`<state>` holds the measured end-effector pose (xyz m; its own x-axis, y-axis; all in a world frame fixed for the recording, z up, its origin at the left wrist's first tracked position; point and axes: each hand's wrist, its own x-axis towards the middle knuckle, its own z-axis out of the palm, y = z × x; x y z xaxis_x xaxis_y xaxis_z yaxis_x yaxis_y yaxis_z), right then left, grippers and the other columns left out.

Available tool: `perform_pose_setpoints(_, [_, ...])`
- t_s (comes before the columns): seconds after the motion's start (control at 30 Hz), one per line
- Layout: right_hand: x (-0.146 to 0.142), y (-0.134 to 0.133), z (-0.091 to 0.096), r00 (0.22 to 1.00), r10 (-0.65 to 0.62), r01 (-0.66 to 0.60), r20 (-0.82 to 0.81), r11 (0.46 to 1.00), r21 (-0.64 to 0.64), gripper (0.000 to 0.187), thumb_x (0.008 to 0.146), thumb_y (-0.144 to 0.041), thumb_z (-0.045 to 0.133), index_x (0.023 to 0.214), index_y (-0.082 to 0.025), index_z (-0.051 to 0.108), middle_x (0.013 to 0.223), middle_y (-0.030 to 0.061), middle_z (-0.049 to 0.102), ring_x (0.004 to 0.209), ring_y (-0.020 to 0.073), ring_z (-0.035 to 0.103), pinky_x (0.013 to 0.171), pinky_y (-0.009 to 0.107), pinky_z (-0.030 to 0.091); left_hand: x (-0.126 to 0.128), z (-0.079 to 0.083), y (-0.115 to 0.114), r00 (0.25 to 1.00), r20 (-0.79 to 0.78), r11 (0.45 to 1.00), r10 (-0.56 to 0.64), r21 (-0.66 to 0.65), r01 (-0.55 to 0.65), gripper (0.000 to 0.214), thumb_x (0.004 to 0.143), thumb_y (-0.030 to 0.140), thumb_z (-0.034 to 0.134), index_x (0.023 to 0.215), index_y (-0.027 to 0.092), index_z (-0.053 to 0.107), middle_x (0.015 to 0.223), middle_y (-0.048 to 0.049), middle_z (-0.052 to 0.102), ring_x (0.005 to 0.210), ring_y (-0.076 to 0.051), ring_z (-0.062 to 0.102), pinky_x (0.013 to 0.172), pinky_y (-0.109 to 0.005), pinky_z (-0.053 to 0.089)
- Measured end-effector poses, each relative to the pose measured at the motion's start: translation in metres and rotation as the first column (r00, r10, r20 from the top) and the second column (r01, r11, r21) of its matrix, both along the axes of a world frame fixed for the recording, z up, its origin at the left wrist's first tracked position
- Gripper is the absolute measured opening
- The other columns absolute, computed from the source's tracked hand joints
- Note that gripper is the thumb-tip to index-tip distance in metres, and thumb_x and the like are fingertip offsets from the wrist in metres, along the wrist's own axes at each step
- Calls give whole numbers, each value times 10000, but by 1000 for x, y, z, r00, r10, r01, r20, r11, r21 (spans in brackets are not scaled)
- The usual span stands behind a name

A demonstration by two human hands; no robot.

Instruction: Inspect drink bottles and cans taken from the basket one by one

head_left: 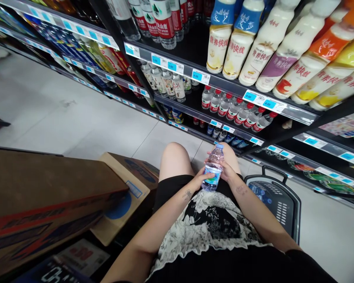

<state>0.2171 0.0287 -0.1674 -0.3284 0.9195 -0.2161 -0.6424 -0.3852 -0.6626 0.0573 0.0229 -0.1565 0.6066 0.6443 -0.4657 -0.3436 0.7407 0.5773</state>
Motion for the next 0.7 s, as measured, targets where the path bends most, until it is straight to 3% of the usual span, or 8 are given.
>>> perform_pose_setpoints(0.1, [-2, -3, -2, 1000, -7, 7, 20, 999, -45, 751, 666, -579, 800, 1279, -221, 557, 993, 87, 710, 932, 285, 689, 753, 408, 584, -4, -7, 0, 992, 110, 994, -58, -90, 68, 616, 574, 353, 847, 1101, 100, 654, 918, -134, 748, 816, -283, 707, 825, -393, 510])
perform_pose_setpoints(0.17, [-4, -5, -6, 999, -30, 33, 34, 997, -76, 717, 645, -579, 812, 1231, -234, 582, 873, 49, 702, 814, 249, 687, 697, 371, 579, -9, -12, -1, 955, 260, 973, -145, -140, 186, 677, 599, 516, 795, 1085, 69, 646, 886, -162, 735, 785, -288, 698, 771, -384, 507])
perform_pose_setpoints(0.3, [-7, -10, -9, 999, -23, 27, 39, 995, -100, 665, 602, -461, 858, 1167, -232, 594, 808, 15, 679, 685, 189, 651, 622, 310, 554, -19, -16, -6, 844, 463, 936, -270, -79, 343, 899, 574, 845, 576, 1028, 72, 632, 787, -158, 688, 675, -256, 644, 624, -337, 455])
perform_pose_setpoints(0.43, [-10, -10, 2, 996, 92, -92, 1, 994, -56, 650, 645, -412, 845, 1207, -226, 576, 910, 36, 689, 643, 158, 631, 499, 240, 491, -28, -27, -14, 789, 512, 911, -340, -28, 411, 1042, 488, 975, 432, 1093, 144, 603, 627, -85, 615, 514, -224, 561, 505, -325, 391])
perform_pose_setpoints(0.5, [-12, -8, 10, 994, 112, -112, -5, 993, -22, 652, 661, -448, 833, 1218, -218, 584, 1002, 65, 688, 736, 178, 656, 544, 251, 517, -32, -38, -15, 755, 544, 895, -366, -15, 445, 1078, 396, 1011, 424, 1076, 194, 604, 547, -59, 576, 430, -208, 504, 462, -331, 367])
perform_pose_setpoints(0.6, [-14, -6, 15, 996, 93, -93, 15, 995, 21, 673, 660, -490, 829, 1230, -214, 601, 1165, 95, 653, 1003, 225, 645, 804, 329, 554, -37, -52, -12, 655, 599, 824, -460, 11, 567, 1099, 230, 1009, 481, 998, 235, 619, 464, -57, 530, 424, -230, 506, 473, -372, 391])
perform_pose_setpoints(0.67, [-14, -5, 15, 995, 94, -95, 29, 995, 38, 684, 665, -509, 825, 1245, -222, 603, 1219, 94, 633, 1081, 232, 617, 919, 360, 515, -40, -53, -9, 621, 600, 779, -504, 6, 627, 1106, 141, 992, 512, 944, 238, 617, 429, -53, 503, 435, -243, 521, 480, -387, 398])
perform_pose_setpoints(0.7, [-14, -5, 15, 995, 98, -100, 32, 994, 41, 694, 669, -528, 819, 1253, -221, 601, 1230, 96, 628, 1088, 233, 613, 939, 365, 500, -40, -50, -8, 635, 594, 788, -493, -4, 615, 1097, 126, 987, 523, 923, 238, 610, 421, -45, 495, 425, -235, 516, 469, -378, 392])
